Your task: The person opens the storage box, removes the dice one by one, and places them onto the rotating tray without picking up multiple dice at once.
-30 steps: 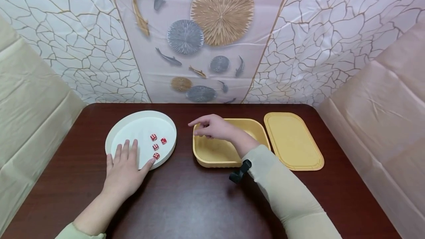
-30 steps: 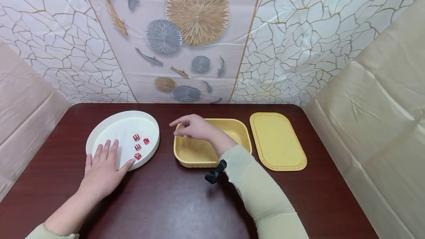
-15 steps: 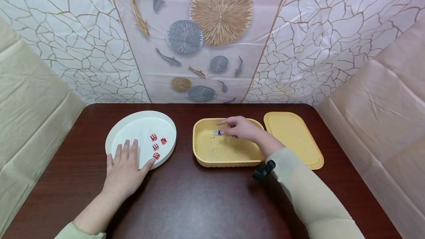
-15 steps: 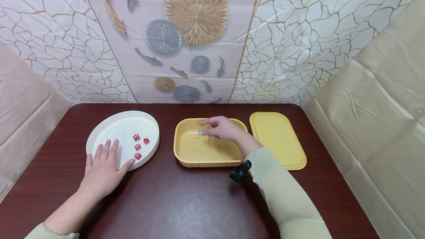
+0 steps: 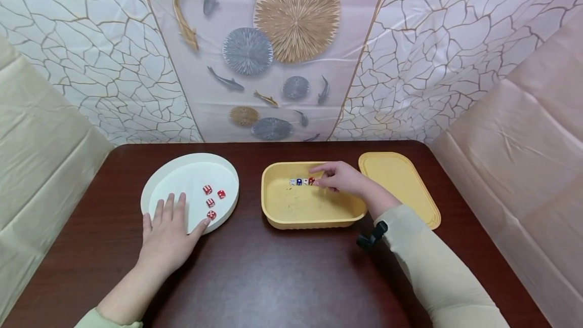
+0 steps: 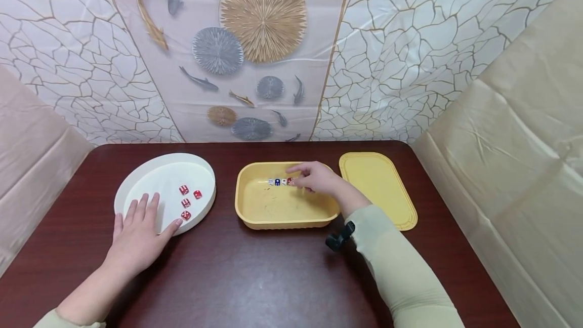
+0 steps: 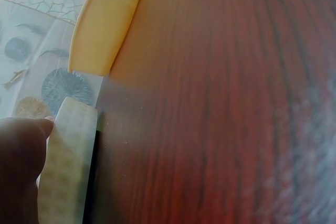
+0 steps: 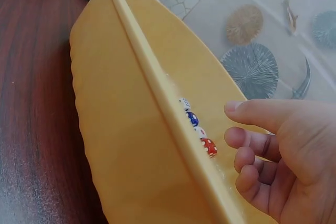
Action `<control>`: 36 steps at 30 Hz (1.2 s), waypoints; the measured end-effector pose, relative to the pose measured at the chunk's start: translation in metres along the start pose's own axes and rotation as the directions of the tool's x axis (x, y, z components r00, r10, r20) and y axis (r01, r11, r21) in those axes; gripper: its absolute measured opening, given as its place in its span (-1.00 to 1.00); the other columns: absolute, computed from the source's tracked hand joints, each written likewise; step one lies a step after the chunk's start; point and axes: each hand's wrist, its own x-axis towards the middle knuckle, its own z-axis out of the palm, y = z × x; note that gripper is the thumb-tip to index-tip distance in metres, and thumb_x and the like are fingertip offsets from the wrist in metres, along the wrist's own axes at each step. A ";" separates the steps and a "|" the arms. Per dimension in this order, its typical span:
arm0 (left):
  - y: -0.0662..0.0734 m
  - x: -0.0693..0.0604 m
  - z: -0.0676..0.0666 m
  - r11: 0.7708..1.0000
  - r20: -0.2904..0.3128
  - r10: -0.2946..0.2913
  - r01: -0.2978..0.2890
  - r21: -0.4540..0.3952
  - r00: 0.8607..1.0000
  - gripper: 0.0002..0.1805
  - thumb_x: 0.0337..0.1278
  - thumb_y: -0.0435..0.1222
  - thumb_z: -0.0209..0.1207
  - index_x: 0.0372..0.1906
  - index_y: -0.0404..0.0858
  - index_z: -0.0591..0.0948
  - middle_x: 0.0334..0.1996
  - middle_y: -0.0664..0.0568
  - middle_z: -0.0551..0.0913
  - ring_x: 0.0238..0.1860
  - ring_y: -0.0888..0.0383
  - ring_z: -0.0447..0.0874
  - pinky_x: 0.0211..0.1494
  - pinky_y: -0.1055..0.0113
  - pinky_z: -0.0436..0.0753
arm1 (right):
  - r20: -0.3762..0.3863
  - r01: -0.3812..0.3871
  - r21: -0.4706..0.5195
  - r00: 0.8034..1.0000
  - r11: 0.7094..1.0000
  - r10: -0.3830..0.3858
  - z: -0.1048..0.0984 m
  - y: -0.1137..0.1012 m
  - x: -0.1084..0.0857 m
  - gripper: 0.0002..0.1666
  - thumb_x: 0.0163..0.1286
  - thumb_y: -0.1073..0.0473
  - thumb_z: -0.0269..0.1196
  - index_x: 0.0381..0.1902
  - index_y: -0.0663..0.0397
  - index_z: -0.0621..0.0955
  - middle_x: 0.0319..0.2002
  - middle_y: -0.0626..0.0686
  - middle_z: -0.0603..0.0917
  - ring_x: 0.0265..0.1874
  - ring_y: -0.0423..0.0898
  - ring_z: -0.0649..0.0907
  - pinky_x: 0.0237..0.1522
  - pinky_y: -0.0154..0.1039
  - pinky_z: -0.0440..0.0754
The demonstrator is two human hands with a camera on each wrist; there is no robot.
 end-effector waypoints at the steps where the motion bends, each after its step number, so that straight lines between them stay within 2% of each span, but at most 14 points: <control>1: 0.000 0.000 0.000 1.000 0.001 -0.001 0.001 -0.002 1.000 0.07 0.29 0.36 -0.10 0.56 -0.36 -0.02 0.50 -0.44 -0.06 0.48 -0.44 -0.20 0.39 -0.42 -0.31 | -0.005 -0.006 -0.012 1.000 1.000 0.006 0.001 0.000 0.000 -0.55 0.35 0.17 0.34 0.20 0.04 0.64 -0.49 0.24 0.56 -0.63 -0.03 0.50 -0.55 -0.18 0.46; 5: -0.001 0.000 0.000 1.000 0.002 -0.001 0.001 -0.007 1.000 0.07 0.29 0.36 -0.11 0.56 -0.35 -0.03 0.51 -0.44 -0.07 0.49 -0.44 -0.22 0.39 -0.42 -0.32 | -0.044 -0.040 -0.070 0.998 0.997 0.037 0.004 -0.001 0.003 -0.58 0.34 0.15 0.36 0.16 -0.02 0.66 -0.46 0.20 0.63 -0.63 0.01 0.55 -0.57 -0.27 0.46; 8: -0.002 0.001 0.001 1.000 -0.005 0.004 -0.004 -0.006 1.000 0.06 0.29 0.35 -0.09 0.57 -0.34 -0.04 0.51 -0.44 -0.07 0.49 -0.44 -0.21 0.39 -0.41 -0.32 | -0.076 -0.075 -0.074 0.995 0.994 0.069 0.006 -0.003 0.004 -0.62 0.35 0.18 0.33 0.13 -0.01 0.68 -0.43 0.17 0.66 -0.63 0.01 0.55 -0.58 -0.29 0.44; 13: -0.003 0.002 0.002 1.000 -0.016 0.012 -0.012 -0.011 1.000 0.06 0.30 0.35 -0.10 0.57 -0.34 -0.03 0.50 -0.44 -0.05 0.49 -0.43 -0.20 0.40 -0.41 -0.31 | -0.113 -0.115 -0.087 0.988 0.990 0.105 0.011 -0.003 0.007 -0.65 0.35 0.23 0.31 0.10 0.03 0.68 -0.42 0.13 0.67 -0.63 -0.07 0.53 -0.60 -0.32 0.43; 16: -0.003 0.002 0.003 1.000 -0.018 0.014 -0.014 -0.016 1.000 0.06 0.29 0.35 -0.11 0.57 -0.34 -0.04 0.50 -0.44 -0.05 0.49 -0.44 -0.20 0.40 -0.41 -0.32 | -0.129 -0.126 -0.123 0.985 0.984 0.110 0.014 -0.002 0.008 -0.66 0.33 0.22 0.33 0.07 0.02 0.70 -0.50 0.07 0.63 -0.66 -0.14 0.51 -0.62 -0.32 0.42; 20: -0.004 0.001 0.005 1.000 -0.027 0.019 -0.019 -0.017 0.999 0.06 0.29 0.36 -0.12 0.57 -0.34 -0.04 0.50 -0.44 -0.05 0.49 -0.44 -0.20 0.40 -0.41 -0.32 | -0.129 -0.131 -0.156 0.985 0.979 0.111 0.016 -0.002 0.009 -0.65 0.30 0.23 0.34 0.06 0.02 0.70 -0.53 0.00 0.57 -0.69 -0.19 0.47 -0.61 -0.31 0.43; 25: -0.006 0.001 0.005 1.000 -0.030 0.023 -0.023 -0.017 0.999 0.06 0.30 0.36 -0.13 0.57 -0.33 -0.04 0.50 -0.43 -0.05 0.49 -0.44 -0.20 0.40 -0.41 -0.32 | -0.105 -0.132 -0.170 0.988 0.977 0.115 0.018 -0.002 0.010 -0.63 0.29 0.23 0.36 0.07 0.06 0.69 -0.45 0.00 0.62 -0.67 -0.19 0.48 -0.60 -0.31 0.46; 36: -0.007 0.000 0.005 1.000 -0.036 0.019 -0.020 -0.017 0.999 0.07 0.29 0.37 -0.13 0.57 -0.33 -0.03 0.50 -0.43 -0.04 0.49 -0.43 -0.19 0.41 -0.40 -0.32 | -0.088 -0.166 -0.230 0.985 0.959 0.149 0.021 0.003 0.015 -0.66 0.34 0.20 0.33 0.07 0.07 0.69 -0.44 -0.02 0.64 -0.66 -0.17 0.50 -0.58 -0.31 0.46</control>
